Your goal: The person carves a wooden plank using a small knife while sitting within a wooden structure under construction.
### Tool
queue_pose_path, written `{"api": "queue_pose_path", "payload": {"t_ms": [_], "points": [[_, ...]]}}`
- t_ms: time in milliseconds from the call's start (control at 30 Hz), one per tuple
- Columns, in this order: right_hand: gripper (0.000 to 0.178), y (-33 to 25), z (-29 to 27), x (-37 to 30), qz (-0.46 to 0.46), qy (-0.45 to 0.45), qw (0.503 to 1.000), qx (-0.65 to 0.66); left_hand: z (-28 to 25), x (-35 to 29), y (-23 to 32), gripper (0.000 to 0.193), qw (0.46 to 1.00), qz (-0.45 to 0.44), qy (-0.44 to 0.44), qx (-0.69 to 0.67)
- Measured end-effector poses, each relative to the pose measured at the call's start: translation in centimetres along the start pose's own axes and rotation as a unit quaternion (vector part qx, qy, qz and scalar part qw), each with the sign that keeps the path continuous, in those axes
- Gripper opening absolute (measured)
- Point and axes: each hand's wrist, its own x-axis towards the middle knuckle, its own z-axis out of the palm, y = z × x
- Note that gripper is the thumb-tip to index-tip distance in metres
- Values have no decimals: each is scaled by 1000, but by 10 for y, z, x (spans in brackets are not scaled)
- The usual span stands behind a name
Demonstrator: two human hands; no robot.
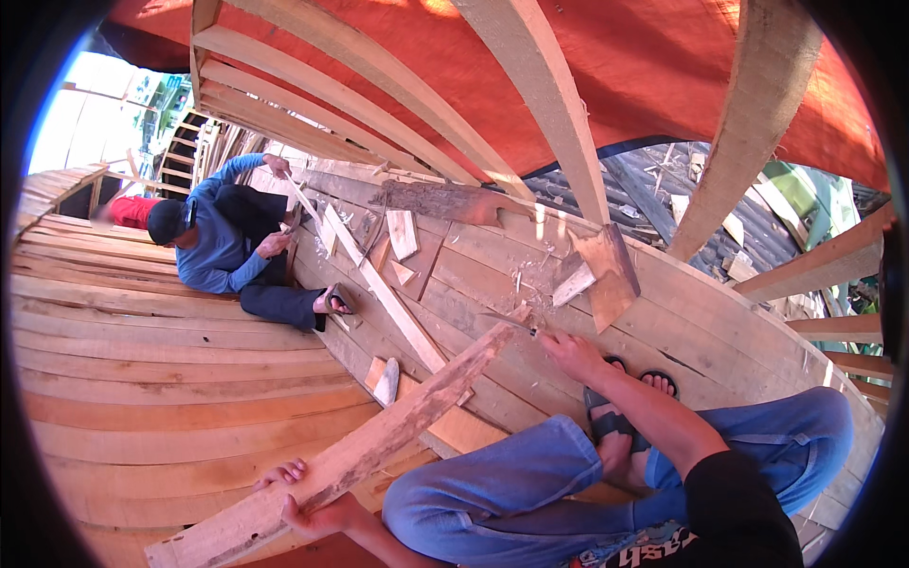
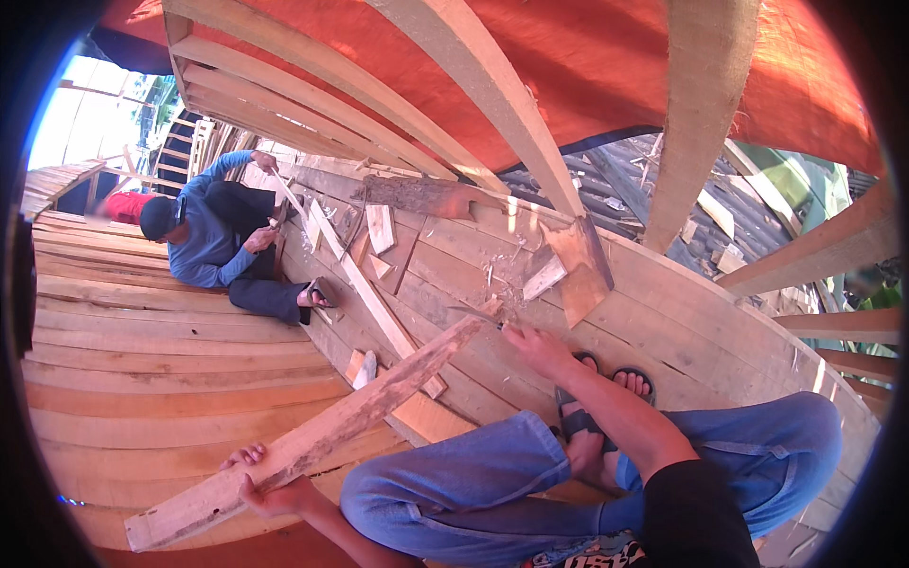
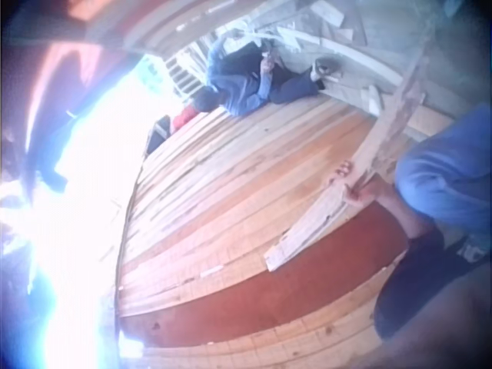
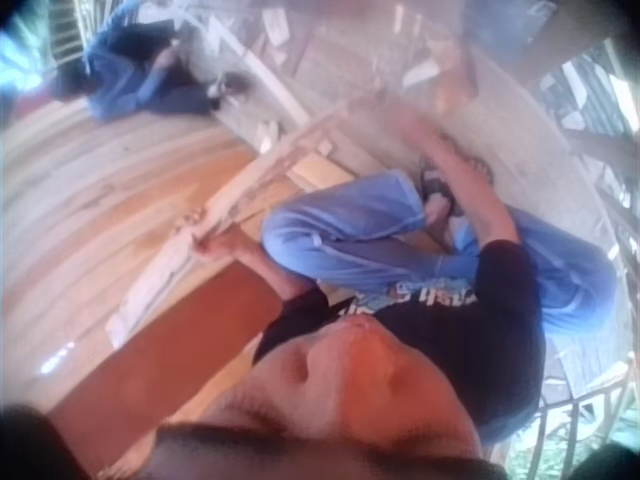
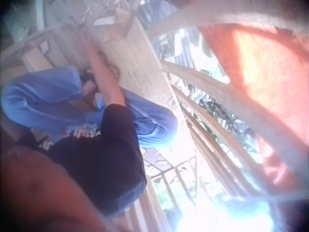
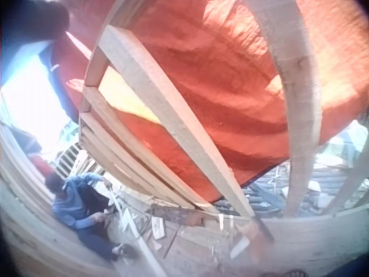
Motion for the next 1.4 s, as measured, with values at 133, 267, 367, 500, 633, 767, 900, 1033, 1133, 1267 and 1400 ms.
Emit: {"api": "queue_pose_path", "payload": {"t_ms": [133, 267, 367, 500, 633, 767, 900, 1033, 1133, 1267, 1400], "points": [[31, 29, 9, -1, 120, -31, 990, -62, 2, 0, -3, 45, 1000, -3, 3, 2], [31, -14, 1, 1, 61, -44, 997, 4, -2, 1, 3, 49, 1000, 1, -2, 9], [30, -30, -7, 0, -13, 10, 998, 55, 4, -1, 3, 49, 1000, -3, 13, 8], [32, 8, 11, -9, 75, -5, 996, -43, 1, -1, -2, 37, 1000, 2, -10, -12], [36, 11, 15, -4, 132, -34, 990, -45, 2, 0, -3, 37, 1000, 3, -12, -22], [35, -19, 1, -9, 43, -29, 999, 10, 0, -1, 4, 38, 1000, 7, -1, 1], [32, 1, 6, -9, 53, 5, 998, -15, 0, -2, -1, 37, 1000, 3, -12, -1], [32, 10, 11, -3, 153, -26, 987, -37, 6, 0, 0, 46, 1000, 4, -10, 9], [32, -15, 5, 1, 93, -40, 995, 4, 1, -1, 2, 52, 1000, 4, 0, 19], [30, -19, 1, 2, 86, -26, 995, 32, 1, -2, 1, 36, 1000, 6, -16, 5], [27, 8, 2, 6, 184, -60, 981, -7, 4, -1, 0, 36, 1000, -1, -10, 0]]}}
